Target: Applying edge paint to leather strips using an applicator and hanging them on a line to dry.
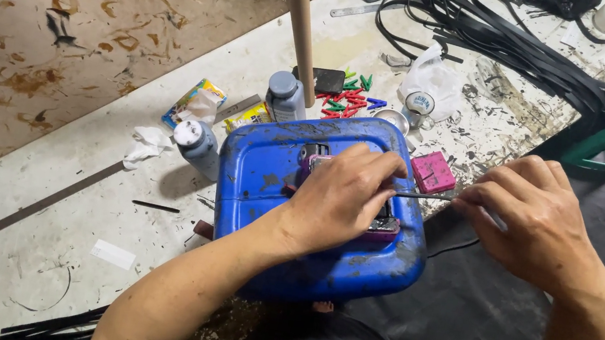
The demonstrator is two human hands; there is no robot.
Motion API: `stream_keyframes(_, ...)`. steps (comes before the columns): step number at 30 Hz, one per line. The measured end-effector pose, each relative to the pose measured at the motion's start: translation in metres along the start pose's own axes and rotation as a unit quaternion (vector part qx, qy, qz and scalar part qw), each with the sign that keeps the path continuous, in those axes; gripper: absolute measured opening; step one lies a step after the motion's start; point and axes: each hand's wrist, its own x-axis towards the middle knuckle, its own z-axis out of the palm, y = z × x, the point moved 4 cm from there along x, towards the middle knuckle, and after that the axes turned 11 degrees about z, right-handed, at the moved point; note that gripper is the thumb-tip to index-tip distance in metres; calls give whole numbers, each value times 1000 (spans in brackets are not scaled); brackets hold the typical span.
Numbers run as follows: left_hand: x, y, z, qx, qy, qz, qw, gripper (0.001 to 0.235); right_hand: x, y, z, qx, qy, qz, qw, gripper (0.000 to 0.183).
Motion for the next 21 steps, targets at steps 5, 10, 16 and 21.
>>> stream_keyframes(5,2,-6,7,-4,-9,-30,999,33,-6,6,1,12,-10,5,1000,14)
stream_keyframes(10,5,7,-10,-24,19,-23,999,32,-8,5,-10,63,2,16,998,11)
stream_keyframes(16,-3,39,-32,-14,122,2,992,17,-10,-11,-26,102,20,13,995,14)
stream_keyframes(21,-20,73,-40,17,190,-7,982,13,-16,-28,-36,116,26,16,993,13)
